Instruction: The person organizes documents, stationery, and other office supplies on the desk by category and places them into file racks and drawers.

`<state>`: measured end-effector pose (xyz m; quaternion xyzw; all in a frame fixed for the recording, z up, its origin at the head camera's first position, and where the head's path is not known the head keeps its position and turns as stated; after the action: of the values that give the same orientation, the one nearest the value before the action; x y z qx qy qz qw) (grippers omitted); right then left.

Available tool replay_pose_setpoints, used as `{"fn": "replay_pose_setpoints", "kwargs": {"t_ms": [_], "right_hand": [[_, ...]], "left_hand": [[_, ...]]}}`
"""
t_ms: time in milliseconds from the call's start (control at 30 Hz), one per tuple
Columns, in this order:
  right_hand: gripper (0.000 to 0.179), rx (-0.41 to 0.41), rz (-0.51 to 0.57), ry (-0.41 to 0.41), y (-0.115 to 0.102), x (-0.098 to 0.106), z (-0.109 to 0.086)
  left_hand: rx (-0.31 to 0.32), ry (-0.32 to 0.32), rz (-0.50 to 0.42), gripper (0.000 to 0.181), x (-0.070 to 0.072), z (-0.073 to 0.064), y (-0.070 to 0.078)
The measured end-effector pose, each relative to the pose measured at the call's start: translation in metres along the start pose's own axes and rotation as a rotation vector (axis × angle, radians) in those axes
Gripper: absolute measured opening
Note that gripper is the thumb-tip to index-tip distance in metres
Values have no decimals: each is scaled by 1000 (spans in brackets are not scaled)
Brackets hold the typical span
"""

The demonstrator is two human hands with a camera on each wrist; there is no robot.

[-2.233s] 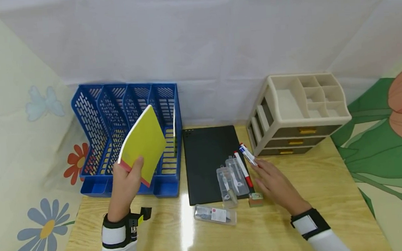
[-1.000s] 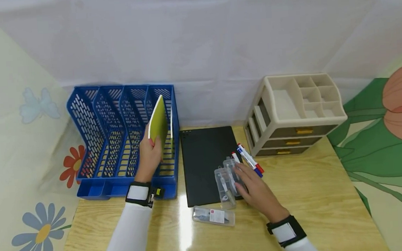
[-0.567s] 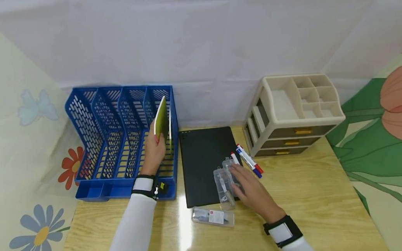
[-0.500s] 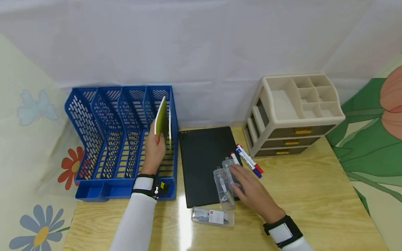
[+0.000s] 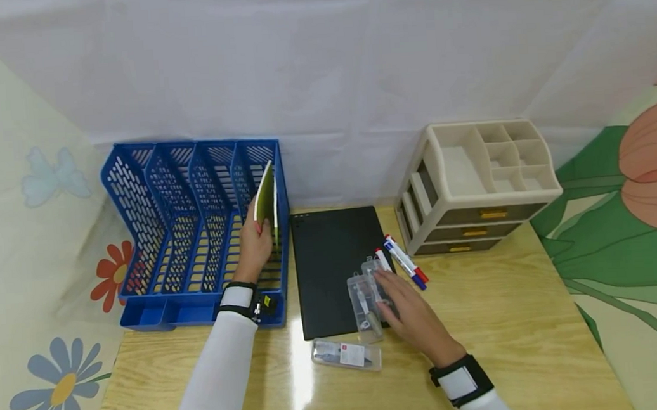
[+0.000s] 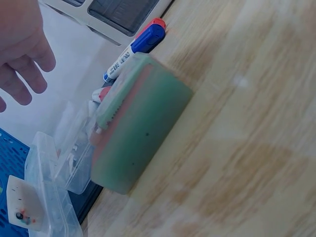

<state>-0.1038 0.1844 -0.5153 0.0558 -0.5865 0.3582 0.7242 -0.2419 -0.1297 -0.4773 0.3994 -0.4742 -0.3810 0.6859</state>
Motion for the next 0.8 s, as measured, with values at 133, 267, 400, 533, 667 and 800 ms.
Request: {"fn": "replay_pose_setpoints", "kwargs": {"t_ms": [133,267,400,533,667,800], "right_hand": [[61,-18,4,-7,0,-1,-1],[60,-16,4,-11,0,-2,-1],[60,-5,2,-9,0,-2,-2],[59,11,4,-2,0,-1,-2],[59,40,16,16,-1,-1,-1],[58,52,34,24,-2,-2,0]], "left_hand": [[-20,-18,-15,59,-1,1,1],[-27,-30,5,64,-2,2,1],[11,-56,18,73,-1,3,-2],[91,-122,-20,84,-2,2,-4],[166,-192,-59,89,-2,0,-4],[194,-240,-90,92,-2,-6,-3]]}}
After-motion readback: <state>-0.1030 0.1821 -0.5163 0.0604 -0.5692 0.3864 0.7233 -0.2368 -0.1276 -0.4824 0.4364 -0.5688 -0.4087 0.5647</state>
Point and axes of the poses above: each hand's wrist, its own z-axis towards the middle knuckle, its own x-axis out of the back of the hand, y = z × x, the point moved 5 cm from there along z, towards the middle knuckle, and after that the axes turned 6 degrees about x, right-handed, at the moved point
